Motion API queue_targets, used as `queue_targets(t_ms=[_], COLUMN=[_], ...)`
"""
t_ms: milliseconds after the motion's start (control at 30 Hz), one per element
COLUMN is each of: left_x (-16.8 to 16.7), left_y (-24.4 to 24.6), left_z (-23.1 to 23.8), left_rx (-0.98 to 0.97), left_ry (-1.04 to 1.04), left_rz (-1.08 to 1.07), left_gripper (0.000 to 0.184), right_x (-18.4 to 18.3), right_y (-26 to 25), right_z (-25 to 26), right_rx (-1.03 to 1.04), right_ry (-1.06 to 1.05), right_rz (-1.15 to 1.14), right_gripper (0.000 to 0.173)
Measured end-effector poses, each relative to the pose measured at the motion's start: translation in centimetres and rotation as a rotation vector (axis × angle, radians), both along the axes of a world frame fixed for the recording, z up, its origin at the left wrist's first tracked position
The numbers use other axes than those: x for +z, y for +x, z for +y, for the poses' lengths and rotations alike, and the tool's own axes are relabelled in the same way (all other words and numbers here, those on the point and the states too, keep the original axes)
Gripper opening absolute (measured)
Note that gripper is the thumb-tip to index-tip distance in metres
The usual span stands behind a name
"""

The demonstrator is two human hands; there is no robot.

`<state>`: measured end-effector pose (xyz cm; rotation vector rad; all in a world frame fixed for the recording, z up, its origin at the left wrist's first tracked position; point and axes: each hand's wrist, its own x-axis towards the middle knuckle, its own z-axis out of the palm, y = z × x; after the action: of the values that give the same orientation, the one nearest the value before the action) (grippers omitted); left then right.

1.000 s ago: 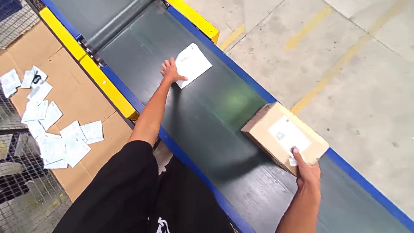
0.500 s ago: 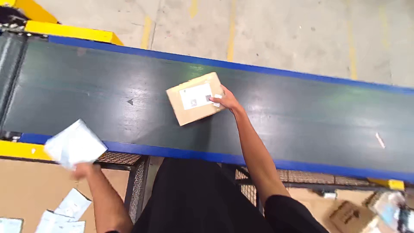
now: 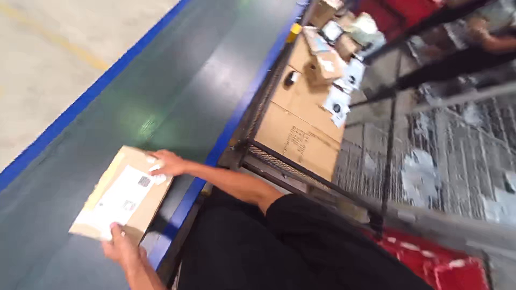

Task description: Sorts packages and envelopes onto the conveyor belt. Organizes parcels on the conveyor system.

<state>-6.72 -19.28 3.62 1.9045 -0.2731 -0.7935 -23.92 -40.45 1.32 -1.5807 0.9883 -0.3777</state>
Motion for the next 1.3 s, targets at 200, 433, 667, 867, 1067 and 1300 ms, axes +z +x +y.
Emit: queue_targets(t_ms=[200, 433, 667, 867, 1067, 1300], left_x=[2.8, 6.5, 12.2, 19.6, 14.5, 1.1], left_y=[-6.6, -27.3, -63.5, -82.4, -71.4, -41.5], left_z=[-5.4, -20.4, -46.1, -61.6, -53.0, -29.7], left_rx=[-0.457, -1.168, -1.586, -1.513, -1.734, -1.365], left_ry=[-0.087, -0.106, -0.404, -0.489, -0.676, -0.314], left_rz=[0.101, -0.152, -0.358, -0.218, -0.550, -0.526], left_gripper=[0.069, 0.085, 0.076, 0.096, 0.057, 0.034], right_x=[3.4, 4.3, 7.5, 18.4, 14.1, 2.3], right_y=[-16.2, -40.8, -68.4, -90.9, -88.9, -63.9], right_z=[2.3, 6.5, -6.1, -23.2, -24.5, -14.5], right_rx=[-0.333, -0.846, -1.456, -1.545, -1.264, -0.713], right_ry=[0.140, 0.411, 0.027, -0.219, -0.197, -0.007], right_rz=[-0.204, -0.372, -0.049, 0.043, 0.248, 0.082], right_gripper=[0.077, 0.077, 0.073, 0.090, 0.089, 0.065])
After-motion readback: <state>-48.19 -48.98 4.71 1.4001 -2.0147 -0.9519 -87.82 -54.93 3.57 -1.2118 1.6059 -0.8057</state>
